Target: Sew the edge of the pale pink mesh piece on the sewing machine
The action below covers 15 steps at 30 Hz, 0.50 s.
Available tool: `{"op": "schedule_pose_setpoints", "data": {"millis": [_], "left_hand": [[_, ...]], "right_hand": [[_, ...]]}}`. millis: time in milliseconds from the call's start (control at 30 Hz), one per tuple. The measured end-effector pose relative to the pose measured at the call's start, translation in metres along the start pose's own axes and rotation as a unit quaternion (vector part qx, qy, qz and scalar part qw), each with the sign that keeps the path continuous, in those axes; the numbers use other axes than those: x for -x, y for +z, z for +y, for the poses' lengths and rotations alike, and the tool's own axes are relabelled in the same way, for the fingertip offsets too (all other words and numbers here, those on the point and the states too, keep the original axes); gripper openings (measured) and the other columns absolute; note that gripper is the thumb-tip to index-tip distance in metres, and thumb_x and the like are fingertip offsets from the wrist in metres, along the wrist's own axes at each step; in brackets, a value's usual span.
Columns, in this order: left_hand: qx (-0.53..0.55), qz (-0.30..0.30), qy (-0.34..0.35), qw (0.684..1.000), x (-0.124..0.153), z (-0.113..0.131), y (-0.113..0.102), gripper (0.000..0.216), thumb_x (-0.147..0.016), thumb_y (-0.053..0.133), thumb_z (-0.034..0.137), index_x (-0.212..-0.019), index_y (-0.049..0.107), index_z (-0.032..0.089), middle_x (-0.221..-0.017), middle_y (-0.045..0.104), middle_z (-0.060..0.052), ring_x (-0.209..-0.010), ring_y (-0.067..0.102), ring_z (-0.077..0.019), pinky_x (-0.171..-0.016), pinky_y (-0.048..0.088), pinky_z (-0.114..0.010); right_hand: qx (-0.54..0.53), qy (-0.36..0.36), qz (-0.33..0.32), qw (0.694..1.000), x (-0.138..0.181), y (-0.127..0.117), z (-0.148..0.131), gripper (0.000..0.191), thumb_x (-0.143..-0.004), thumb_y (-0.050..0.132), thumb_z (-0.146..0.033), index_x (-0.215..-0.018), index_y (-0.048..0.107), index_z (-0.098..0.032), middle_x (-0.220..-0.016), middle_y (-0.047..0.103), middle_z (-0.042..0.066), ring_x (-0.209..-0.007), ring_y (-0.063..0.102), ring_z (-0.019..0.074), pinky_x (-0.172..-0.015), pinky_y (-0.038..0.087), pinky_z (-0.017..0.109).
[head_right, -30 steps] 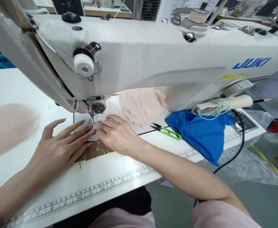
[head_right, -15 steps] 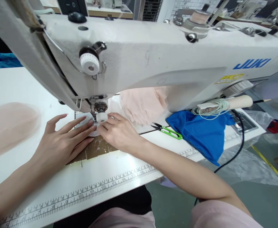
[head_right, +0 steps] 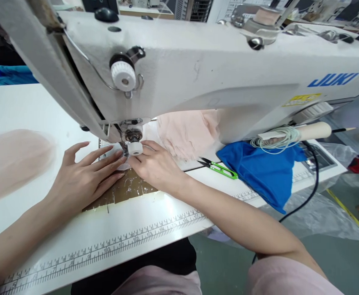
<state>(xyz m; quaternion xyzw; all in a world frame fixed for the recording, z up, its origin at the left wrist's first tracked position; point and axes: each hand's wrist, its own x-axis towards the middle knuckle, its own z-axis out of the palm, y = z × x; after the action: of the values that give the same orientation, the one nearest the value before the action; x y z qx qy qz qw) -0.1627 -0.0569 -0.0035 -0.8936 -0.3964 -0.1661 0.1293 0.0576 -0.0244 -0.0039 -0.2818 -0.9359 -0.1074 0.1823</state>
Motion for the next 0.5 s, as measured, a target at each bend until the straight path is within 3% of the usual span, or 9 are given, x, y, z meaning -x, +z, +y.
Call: {"op": "schedule_pose_setpoints", "data": {"millis": [200,500], "left_hand": [[-0.010,-0.002,0.007,1.000,-0.0014,-0.0006,0.0000,0.030,-0.099,0.048,0.029,-0.126,0.059,0.023,-0.127,0.067,-0.006,-0.120,0.061,-0.0298,-0.107,0.031,-0.058],[-0.018,0.005,0.002,1.000,-0.0018,-0.0007,-0.0020,0.030,-0.098,0.050,0.029,-0.126,0.059,0.025,-0.127,0.066,-0.006,-0.119,0.061,-0.0290,-0.106,0.032,-0.056]], "right_hand": [[0.037,-0.005,-0.001,0.999,0.0000,0.0020,0.0014,0.028,-0.091,0.044,0.000,-0.093,0.069,-0.012,-0.098,0.076,0.008,-0.093,0.067,0.0173,-0.096,0.050,0.034],[0.027,0.006,0.006,1.000,-0.0018,-0.0008,0.0015,0.024,-0.094,0.047,-0.007,-0.093,0.070,-0.014,-0.099,0.076,0.007,-0.096,0.065,0.0179,-0.099,0.046,0.036]]}}
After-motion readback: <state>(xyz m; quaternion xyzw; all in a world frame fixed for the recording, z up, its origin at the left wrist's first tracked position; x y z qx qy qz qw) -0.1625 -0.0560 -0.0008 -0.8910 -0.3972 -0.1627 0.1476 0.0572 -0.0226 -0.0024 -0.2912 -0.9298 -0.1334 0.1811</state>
